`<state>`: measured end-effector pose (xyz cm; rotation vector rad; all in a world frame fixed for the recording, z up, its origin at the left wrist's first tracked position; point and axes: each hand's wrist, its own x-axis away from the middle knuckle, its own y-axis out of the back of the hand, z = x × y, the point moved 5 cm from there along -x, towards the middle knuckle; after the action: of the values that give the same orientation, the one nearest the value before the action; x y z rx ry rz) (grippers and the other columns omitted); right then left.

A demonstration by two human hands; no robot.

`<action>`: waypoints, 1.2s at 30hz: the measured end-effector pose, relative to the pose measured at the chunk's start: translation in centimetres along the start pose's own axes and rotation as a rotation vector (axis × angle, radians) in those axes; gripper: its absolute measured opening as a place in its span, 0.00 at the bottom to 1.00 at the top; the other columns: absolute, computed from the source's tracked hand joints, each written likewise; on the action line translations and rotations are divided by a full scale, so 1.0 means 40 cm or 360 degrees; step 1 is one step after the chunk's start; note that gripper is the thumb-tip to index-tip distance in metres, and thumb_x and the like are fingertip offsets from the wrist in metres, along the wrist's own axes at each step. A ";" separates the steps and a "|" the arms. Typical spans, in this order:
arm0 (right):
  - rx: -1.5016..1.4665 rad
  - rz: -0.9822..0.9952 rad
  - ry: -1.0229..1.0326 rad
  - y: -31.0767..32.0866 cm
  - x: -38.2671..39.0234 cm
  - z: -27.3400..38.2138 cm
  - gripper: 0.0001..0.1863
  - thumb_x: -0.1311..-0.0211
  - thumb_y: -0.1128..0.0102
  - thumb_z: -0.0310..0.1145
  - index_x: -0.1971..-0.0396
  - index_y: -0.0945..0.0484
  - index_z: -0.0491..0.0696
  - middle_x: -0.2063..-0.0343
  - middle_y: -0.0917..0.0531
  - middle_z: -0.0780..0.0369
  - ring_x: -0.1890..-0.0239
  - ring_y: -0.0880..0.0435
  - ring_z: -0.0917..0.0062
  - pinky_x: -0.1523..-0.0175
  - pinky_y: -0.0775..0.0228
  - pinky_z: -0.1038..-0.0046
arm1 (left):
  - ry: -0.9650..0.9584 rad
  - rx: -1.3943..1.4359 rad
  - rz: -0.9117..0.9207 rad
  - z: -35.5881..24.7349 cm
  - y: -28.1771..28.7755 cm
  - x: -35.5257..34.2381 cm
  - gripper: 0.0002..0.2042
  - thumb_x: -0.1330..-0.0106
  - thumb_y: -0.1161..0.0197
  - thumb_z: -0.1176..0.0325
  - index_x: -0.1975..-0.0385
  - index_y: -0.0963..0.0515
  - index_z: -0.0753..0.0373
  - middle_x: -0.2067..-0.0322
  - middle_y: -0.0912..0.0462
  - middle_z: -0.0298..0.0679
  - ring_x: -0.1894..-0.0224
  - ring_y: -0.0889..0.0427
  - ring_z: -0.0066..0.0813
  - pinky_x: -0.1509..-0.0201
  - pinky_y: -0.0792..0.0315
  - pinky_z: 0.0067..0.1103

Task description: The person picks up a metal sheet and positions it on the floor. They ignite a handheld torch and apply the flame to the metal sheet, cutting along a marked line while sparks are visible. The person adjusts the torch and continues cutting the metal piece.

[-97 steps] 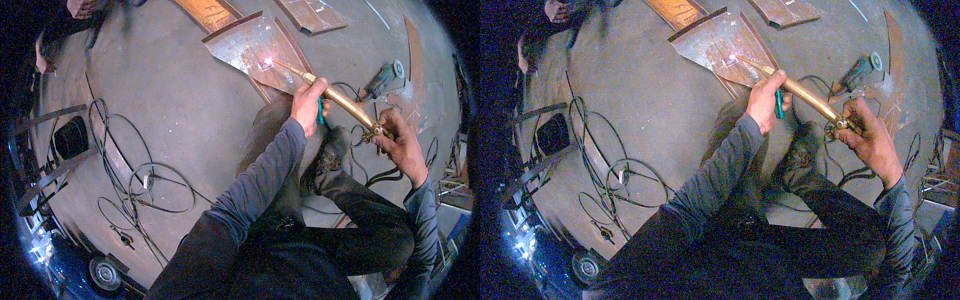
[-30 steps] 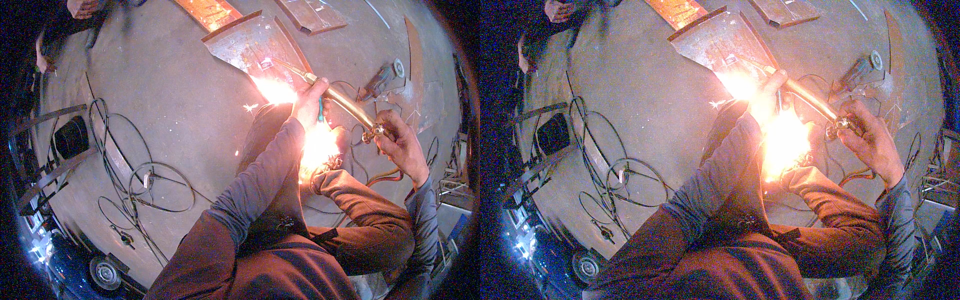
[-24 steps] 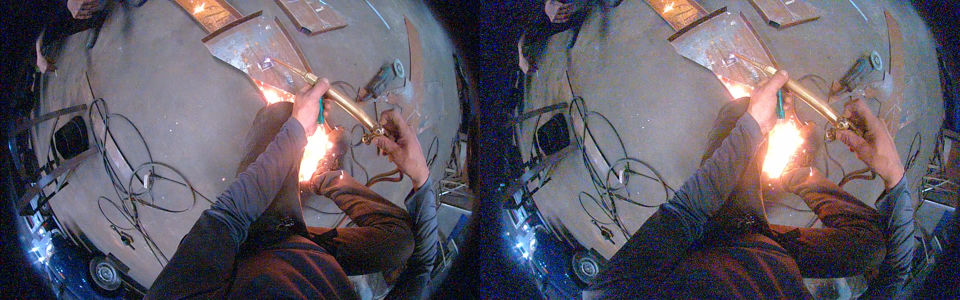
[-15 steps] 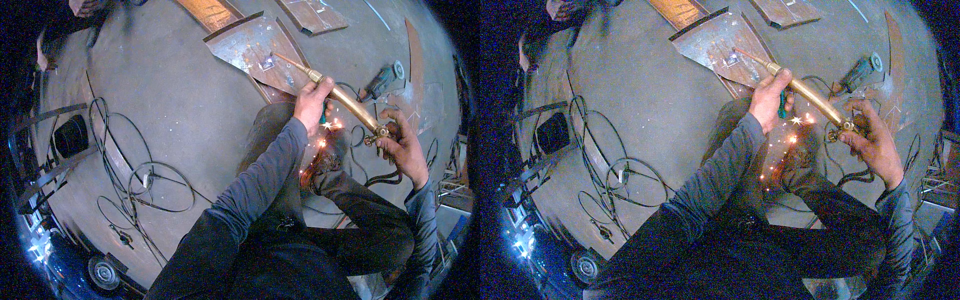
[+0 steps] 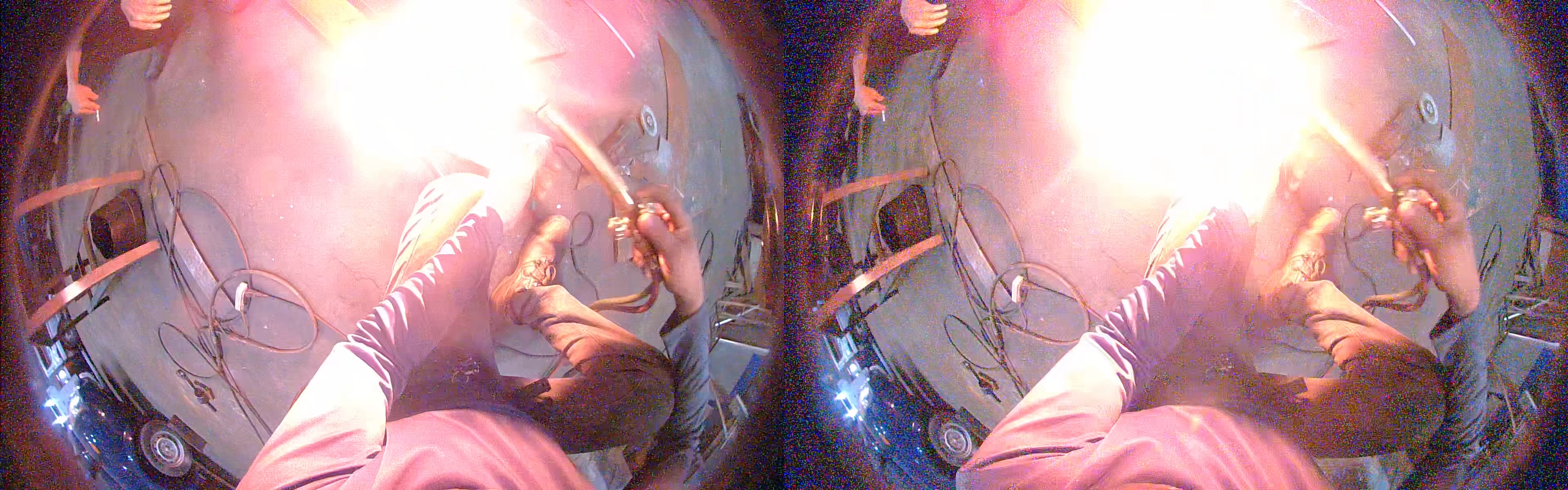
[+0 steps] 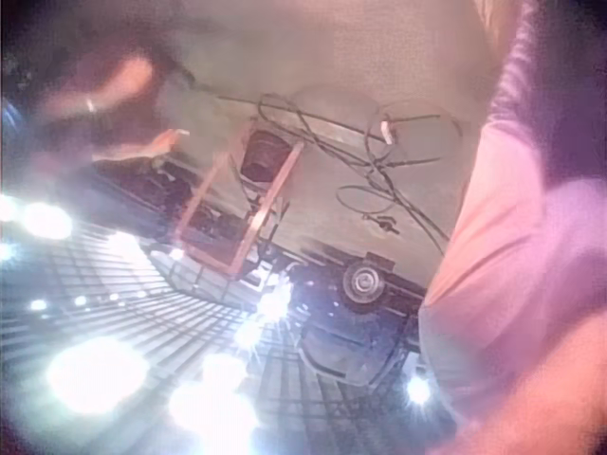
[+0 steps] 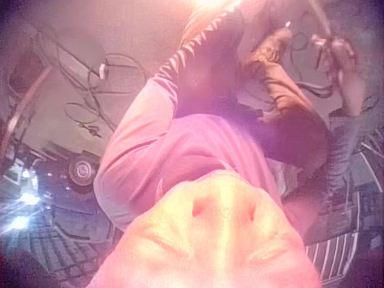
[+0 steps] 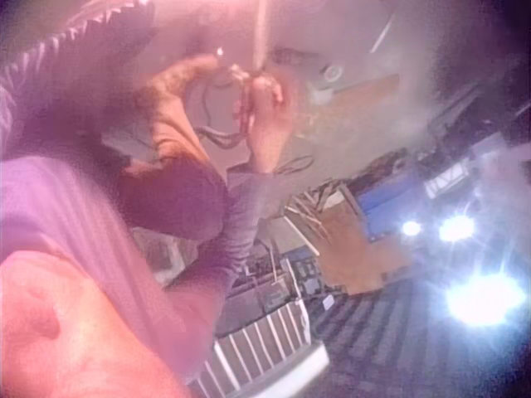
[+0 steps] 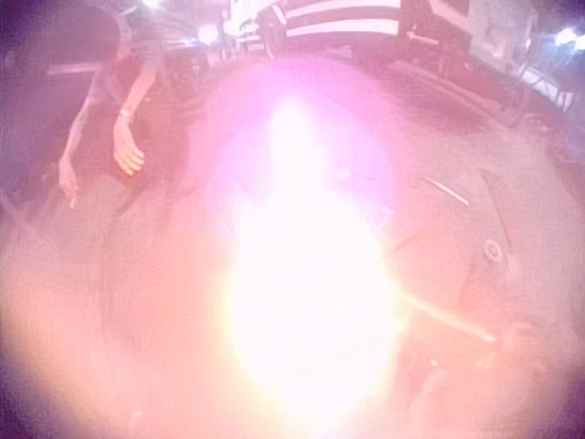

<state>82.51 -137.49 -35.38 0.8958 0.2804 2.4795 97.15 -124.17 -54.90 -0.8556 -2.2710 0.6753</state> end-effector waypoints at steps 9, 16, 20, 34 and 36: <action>0.0073 -0.0786 0.0299 0.401 0.125 -0.030 0.20 0.26 0.45 0.46 0.45 0.24 0.48 0.62 0.15 0.64 0.76 0.25 0.93 0.77 0.33 0.89 | 0.0340 -0.0174 0.0175 0.020 -0.047 0.004 0.16 0.28 0.39 0.56 0.55 0.25 0.64 0.70 0.19 0.35 0.79 0.26 0.15 0.80 0.31 0.16; -0.0288 -0.1144 0.0161 0.563 0.143 -0.202 0.16 0.27 0.43 0.46 0.48 0.22 0.54 0.61 0.18 0.68 0.74 0.23 0.93 0.74 0.29 0.92 | 0.0427 -0.0456 0.0216 0.016 -0.044 0.025 0.14 0.28 0.41 0.60 0.56 0.24 0.67 0.69 0.18 0.37 0.76 0.24 0.19 0.75 0.29 0.19; -0.0525 -0.0873 -0.0019 0.579 0.155 -0.231 0.17 0.28 0.42 0.48 0.49 0.22 0.54 0.63 0.18 0.70 0.75 0.23 0.94 0.75 0.32 0.92 | 0.0425 -0.0458 0.0244 0.013 -0.052 0.028 0.14 0.28 0.41 0.60 0.55 0.24 0.67 0.69 0.18 0.38 0.76 0.24 0.18 0.76 0.29 0.19; 0.0130 -0.1106 0.0204 0.475 0.142 -0.085 0.22 0.23 0.53 0.43 0.36 0.29 0.50 0.50 0.21 0.64 0.55 0.22 0.86 0.55 0.30 0.84 | 0.0381 -0.0368 0.0258 0.044 -0.054 0.019 0.12 0.30 0.38 0.60 0.59 0.22 0.63 0.72 0.20 0.33 0.79 0.26 0.17 0.79 0.31 0.18; 0.0310 -0.1126 0.0199 0.465 0.144 -0.077 0.22 0.23 0.53 0.44 0.36 0.29 0.51 0.55 0.20 0.66 0.65 0.23 0.88 0.64 0.31 0.86 | 0.0386 -0.0374 0.0271 0.044 -0.056 0.020 0.12 0.30 0.38 0.60 0.59 0.23 0.63 0.72 0.20 0.33 0.79 0.26 0.18 0.80 0.32 0.18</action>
<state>69.72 -150.67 -28.17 0.5737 0.7487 1.8640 94.54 -125.51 -54.38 -1.1862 -2.0994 0.3569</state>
